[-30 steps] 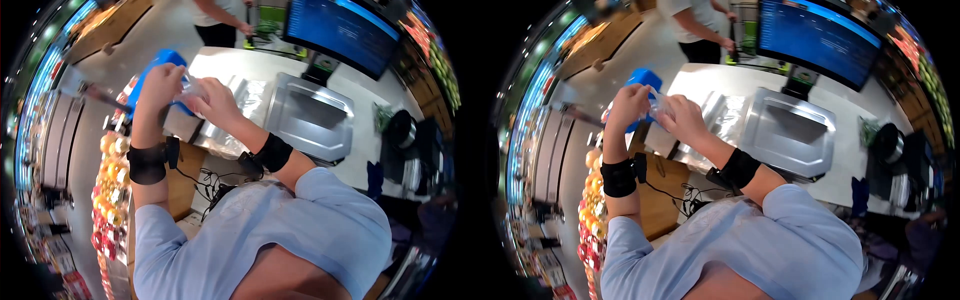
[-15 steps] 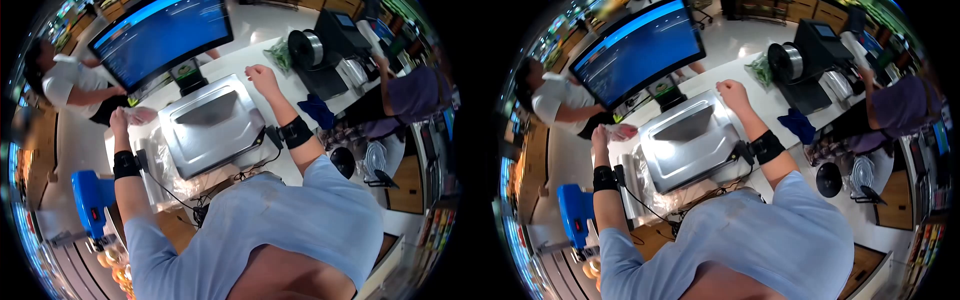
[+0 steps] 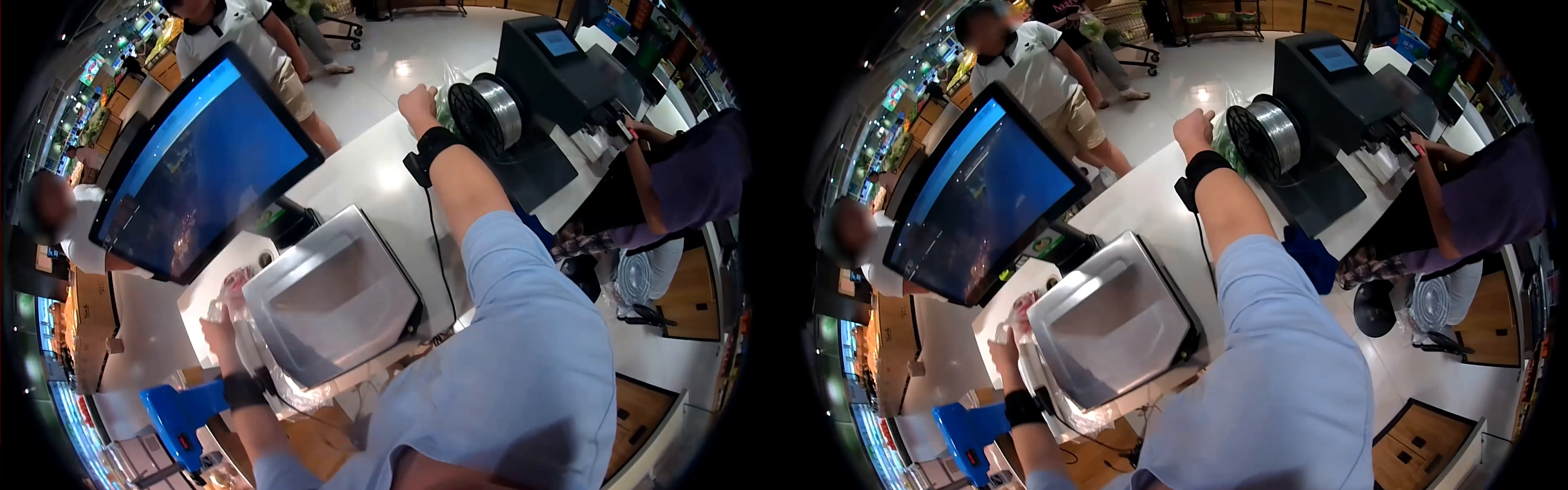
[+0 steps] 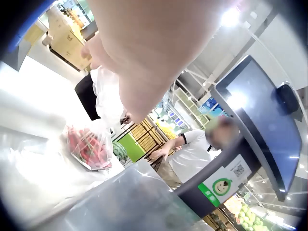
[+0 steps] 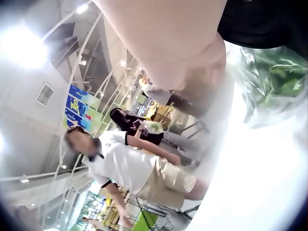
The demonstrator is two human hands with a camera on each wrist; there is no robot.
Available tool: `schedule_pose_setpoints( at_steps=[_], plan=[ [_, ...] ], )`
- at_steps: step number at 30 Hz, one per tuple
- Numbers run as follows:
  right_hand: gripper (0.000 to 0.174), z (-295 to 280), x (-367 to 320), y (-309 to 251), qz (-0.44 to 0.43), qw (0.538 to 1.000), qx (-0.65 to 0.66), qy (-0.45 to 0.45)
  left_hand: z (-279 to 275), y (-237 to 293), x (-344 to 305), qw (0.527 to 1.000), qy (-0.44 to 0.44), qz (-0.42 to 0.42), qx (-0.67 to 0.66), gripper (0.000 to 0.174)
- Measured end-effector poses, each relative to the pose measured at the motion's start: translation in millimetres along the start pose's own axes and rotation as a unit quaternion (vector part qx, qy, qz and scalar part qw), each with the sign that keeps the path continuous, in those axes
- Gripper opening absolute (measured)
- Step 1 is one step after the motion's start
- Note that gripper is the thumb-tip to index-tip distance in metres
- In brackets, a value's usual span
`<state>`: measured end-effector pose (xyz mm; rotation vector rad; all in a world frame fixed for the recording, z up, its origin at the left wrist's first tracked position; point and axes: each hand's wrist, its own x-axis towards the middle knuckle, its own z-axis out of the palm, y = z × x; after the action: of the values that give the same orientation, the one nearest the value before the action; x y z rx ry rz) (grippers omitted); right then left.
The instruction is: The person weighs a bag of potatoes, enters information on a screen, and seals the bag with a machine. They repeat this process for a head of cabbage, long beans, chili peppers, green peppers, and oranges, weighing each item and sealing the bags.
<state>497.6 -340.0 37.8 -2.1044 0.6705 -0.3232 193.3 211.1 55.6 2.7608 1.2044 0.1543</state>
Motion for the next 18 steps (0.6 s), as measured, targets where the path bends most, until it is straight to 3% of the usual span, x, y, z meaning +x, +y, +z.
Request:
schedule_pose_setpoints(
  at_steps=[2, 4, 6, 10, 12, 13, 14, 16, 17, 18],
  plan=[
    [0.042, 15, 23, -3, 0.045, 0.996, -0.04, 0.063, 15, -25, -9, 0.988, 0.13, 0.061, 0.061, 0.084],
    [0.043, 20, 35, -3, 0.056, 0.994, -0.046, 0.078, 2, -24, -44, 0.974, 0.18, 0.121, 0.065, 0.074],
    [0.053, 26, 50, 9, 0.06, 0.992, -0.074, 0.082, -16, -9, -91, 0.969, 0.178, 0.171, 0.026, 0.061],
    [0.056, 26, 57, 27, 0.102, 0.991, -0.066, 0.057, -24, 4, -147, 0.98, 0.093, 0.163, -0.072, 0.056],
    [0.056, 44, 89, 47, 0.178, 0.981, -0.058, 0.043, -25, 6, -161, 0.974, 0.064, 0.168, -0.139, 0.052],
    [0.054, 67, 143, 92, 0.118, 0.983, -0.132, -0.056, -25, 7, -166, 0.969, 0.059, 0.173, -0.164, 0.047],
    [0.054, 60, 133, 83, 0.118, 0.983, -0.131, -0.058, -26, 8, -170, 0.97, 0.06, 0.172, -0.163, 0.047],
    [0.052, 34, 90, 51, 0.138, 0.989, 0.044, 0.03, -28, 14, -177, 0.963, 0.036, 0.192, -0.186, 0.042],
    [0.052, 36, 77, 46, 0.139, 0.989, 0.047, 0.03, -32, 24, -183, 0.96, 0.038, 0.202, -0.188, 0.038],
    [0.047, 39, 68, 42, 0.12, 0.98, 0.117, 0.109, -31, 26, -182, 0.949, 0.037, 0.242, -0.196, 0.035]
  ],
)
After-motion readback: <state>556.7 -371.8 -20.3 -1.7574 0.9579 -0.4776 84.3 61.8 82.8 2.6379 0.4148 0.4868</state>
